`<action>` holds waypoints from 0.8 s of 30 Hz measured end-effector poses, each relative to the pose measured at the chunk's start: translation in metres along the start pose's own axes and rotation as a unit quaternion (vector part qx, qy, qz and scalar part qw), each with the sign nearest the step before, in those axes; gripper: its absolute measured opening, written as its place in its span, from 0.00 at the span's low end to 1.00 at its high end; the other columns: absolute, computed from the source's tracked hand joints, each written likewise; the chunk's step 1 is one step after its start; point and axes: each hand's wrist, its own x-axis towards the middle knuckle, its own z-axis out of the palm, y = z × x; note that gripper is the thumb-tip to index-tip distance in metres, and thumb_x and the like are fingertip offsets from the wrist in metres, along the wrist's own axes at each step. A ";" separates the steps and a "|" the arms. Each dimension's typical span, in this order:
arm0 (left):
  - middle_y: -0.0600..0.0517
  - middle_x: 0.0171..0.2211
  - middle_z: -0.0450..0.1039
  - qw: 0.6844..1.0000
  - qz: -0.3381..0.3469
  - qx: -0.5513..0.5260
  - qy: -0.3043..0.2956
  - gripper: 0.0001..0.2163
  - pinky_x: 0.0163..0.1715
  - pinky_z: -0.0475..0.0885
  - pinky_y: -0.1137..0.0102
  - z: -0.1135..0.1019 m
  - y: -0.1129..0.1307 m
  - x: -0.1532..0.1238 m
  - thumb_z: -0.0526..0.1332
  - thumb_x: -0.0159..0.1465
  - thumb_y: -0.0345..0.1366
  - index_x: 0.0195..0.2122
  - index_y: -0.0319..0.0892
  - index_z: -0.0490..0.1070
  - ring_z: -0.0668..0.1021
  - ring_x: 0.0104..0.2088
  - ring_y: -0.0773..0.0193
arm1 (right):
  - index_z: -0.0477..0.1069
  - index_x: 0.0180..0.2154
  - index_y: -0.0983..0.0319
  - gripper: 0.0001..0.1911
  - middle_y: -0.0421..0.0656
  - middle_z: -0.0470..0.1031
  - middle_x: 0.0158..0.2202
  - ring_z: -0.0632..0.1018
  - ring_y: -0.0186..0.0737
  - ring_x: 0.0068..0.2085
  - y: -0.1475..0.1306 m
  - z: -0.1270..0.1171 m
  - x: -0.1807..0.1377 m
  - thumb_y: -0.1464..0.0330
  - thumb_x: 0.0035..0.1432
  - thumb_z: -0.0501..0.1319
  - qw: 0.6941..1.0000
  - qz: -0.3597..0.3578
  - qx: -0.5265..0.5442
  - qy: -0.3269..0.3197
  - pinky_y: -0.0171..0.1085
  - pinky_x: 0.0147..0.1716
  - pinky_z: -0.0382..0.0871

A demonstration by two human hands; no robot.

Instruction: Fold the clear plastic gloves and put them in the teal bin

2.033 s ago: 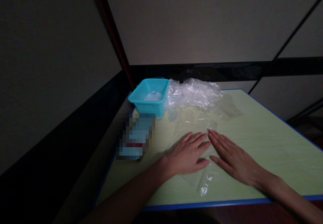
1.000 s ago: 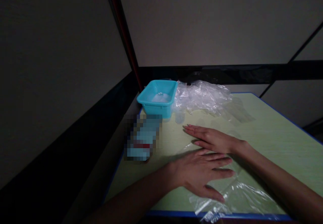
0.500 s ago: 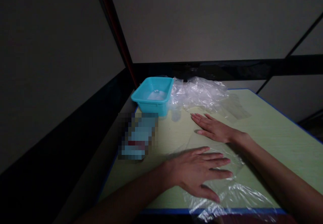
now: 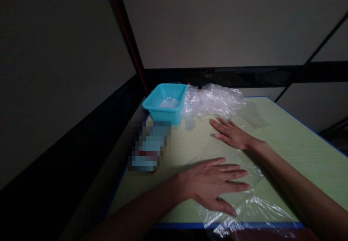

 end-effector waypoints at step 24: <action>0.48 0.64 0.43 1.000 -0.005 -0.020 0.009 0.28 0.60 0.43 0.62 0.002 -0.003 -0.002 0.55 0.60 0.48 0.59 0.43 0.54 0.48 0.62 0.57 | 0.35 0.63 0.60 0.34 0.47 0.41 0.64 0.46 0.45 0.63 0.000 0.001 -0.009 0.51 0.62 0.40 0.998 -0.065 0.019 -0.017 0.55 0.59 0.40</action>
